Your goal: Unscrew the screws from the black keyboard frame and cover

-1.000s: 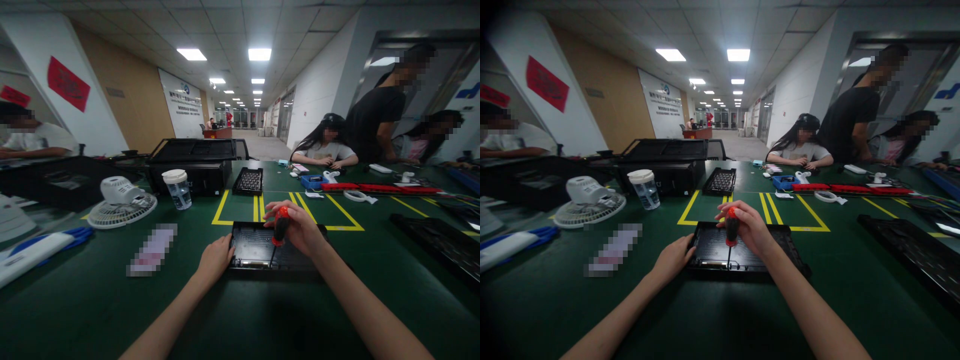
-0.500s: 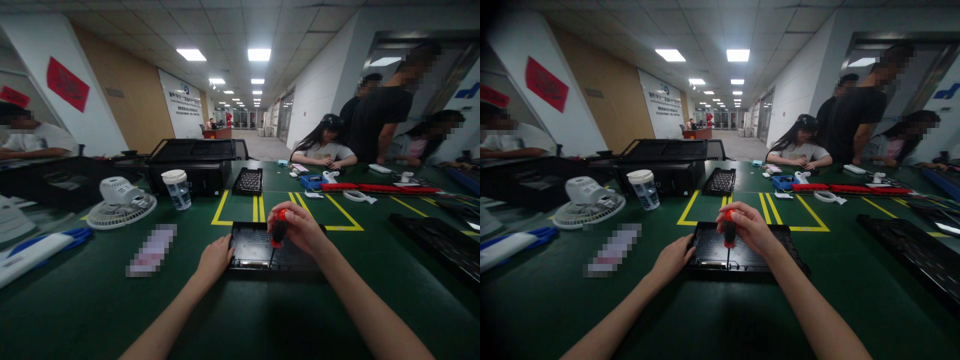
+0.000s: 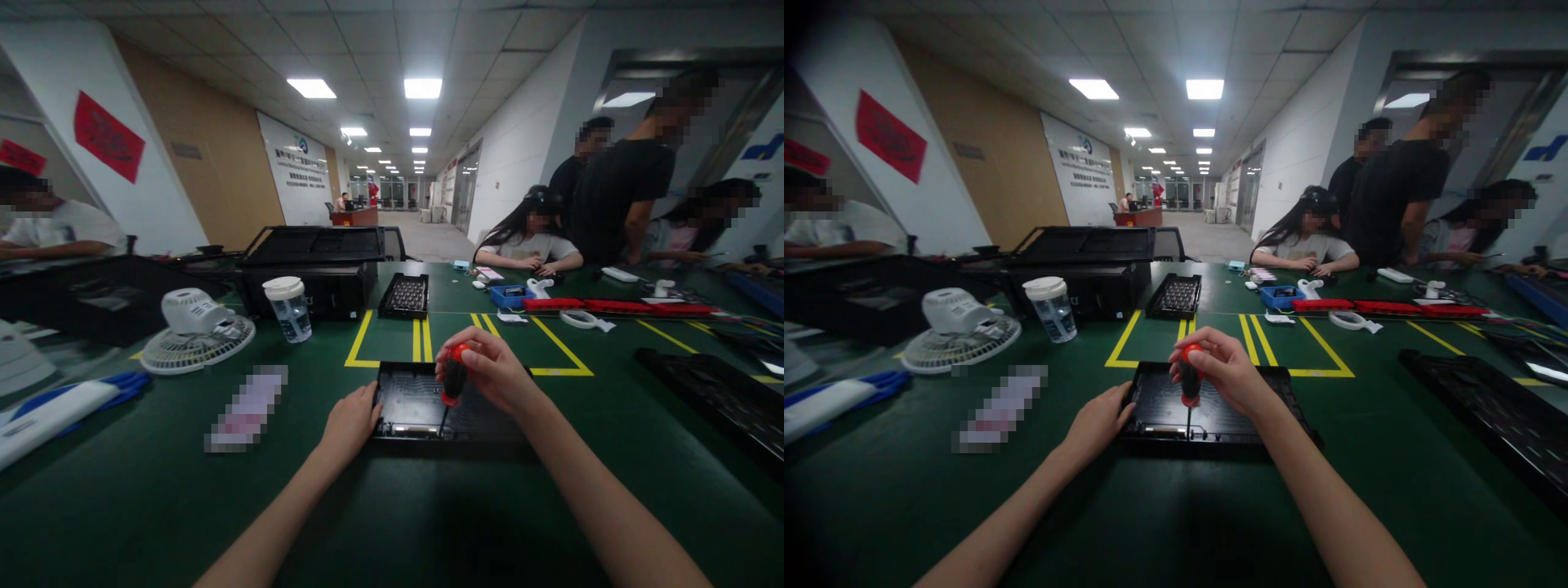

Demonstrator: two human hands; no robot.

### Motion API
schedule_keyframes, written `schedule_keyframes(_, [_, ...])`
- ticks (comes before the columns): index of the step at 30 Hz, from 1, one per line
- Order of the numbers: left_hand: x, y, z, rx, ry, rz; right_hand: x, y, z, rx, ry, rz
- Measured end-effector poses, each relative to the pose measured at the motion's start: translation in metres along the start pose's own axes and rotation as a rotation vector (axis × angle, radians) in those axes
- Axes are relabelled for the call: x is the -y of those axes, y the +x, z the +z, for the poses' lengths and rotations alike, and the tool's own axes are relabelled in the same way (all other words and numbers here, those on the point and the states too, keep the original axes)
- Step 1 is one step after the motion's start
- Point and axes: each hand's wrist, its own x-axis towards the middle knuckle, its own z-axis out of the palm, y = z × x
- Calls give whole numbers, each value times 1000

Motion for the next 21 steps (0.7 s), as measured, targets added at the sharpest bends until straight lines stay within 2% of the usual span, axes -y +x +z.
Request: schedule_keyframes(21, [1,-1,3,-22,40,19,-3,2,-2,-157,-146,-89])
